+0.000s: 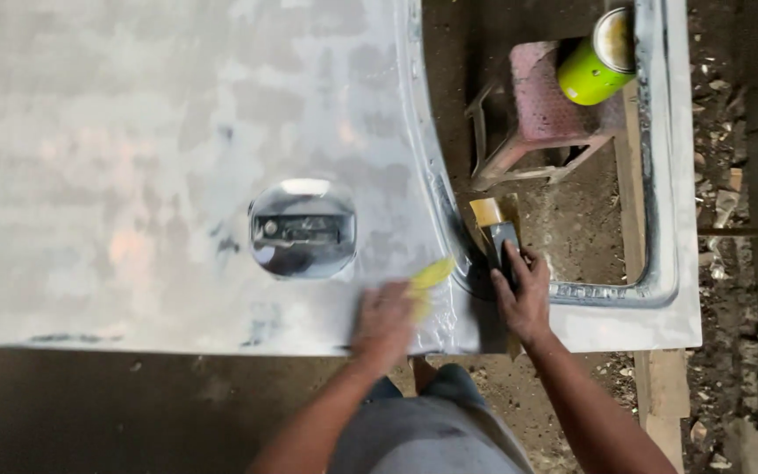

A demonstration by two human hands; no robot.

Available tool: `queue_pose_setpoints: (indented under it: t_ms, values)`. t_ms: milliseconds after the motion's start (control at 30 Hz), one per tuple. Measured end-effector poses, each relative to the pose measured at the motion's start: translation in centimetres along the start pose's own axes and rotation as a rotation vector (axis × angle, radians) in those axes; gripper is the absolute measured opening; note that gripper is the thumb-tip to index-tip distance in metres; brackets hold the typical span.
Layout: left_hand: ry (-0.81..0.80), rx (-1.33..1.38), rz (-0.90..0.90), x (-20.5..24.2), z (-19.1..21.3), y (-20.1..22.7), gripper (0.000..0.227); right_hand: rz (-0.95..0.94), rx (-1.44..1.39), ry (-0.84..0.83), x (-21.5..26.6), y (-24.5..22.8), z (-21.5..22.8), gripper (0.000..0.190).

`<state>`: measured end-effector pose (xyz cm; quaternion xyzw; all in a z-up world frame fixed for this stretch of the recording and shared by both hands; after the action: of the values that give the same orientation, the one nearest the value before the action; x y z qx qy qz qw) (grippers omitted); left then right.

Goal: The person scrubs a large, flat, white surface using a yellow sponge and a yellow cloth. They move across the surface, scrubbing different areas and occasionally dipping the sponge into a green bucket of water.

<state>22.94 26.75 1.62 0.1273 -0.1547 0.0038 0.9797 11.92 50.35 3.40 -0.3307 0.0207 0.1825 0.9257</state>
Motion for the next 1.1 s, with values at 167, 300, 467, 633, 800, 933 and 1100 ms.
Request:
queue_pose_setpoints:
  t_ms: [167,300,467,633,800,933,1100]
  values:
    - [0.221,-0.019,0.373,4.7,0.1,-13.5,0.055,-0.01,-0.042,-0.033,0.2,-0.9,0.7,0.058]
    - [0.582,-0.106,0.652,7.7,-0.3,-18.1,0.064,0.032,-0.037,-0.005,0.9,-1.3,0.6,0.058]
    - [0.392,0.219,0.339,2.3,1.4,-3.0,0.048,0.016,-0.061,-0.045,1.6,-1.4,0.7,0.058]
    - [0.055,0.41,-0.023,-2.0,0.6,9.1,0.041,0.099,-0.001,-0.047,2.1,-0.5,0.8,0.059]
    - [-0.106,0.083,-0.279,-1.3,0.4,11.2,0.03,0.168,0.078,-0.075,1.9,-1.5,1.3,0.065]
    - [-0.066,0.407,0.065,1.9,4.0,-2.3,0.038,0.176,0.21,-0.162,3.0,-2.2,0.1,0.069]
    - [0.588,0.769,0.481,8.1,-1.8,-26.7,0.074,0.33,0.316,-0.398,4.9,-7.5,-3.0,0.083]
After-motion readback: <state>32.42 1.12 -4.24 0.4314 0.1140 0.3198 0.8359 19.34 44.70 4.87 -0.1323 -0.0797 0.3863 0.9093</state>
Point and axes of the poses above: each hand's wrist, its own x-axis away from the middle knuckle, its own z-axis out of the back of the hand, y = z × x, the point moved 6 cm from there along -x, towards the middle knuckle, and after that the axes turned 12 degrees about z, right-handed, at the moved point
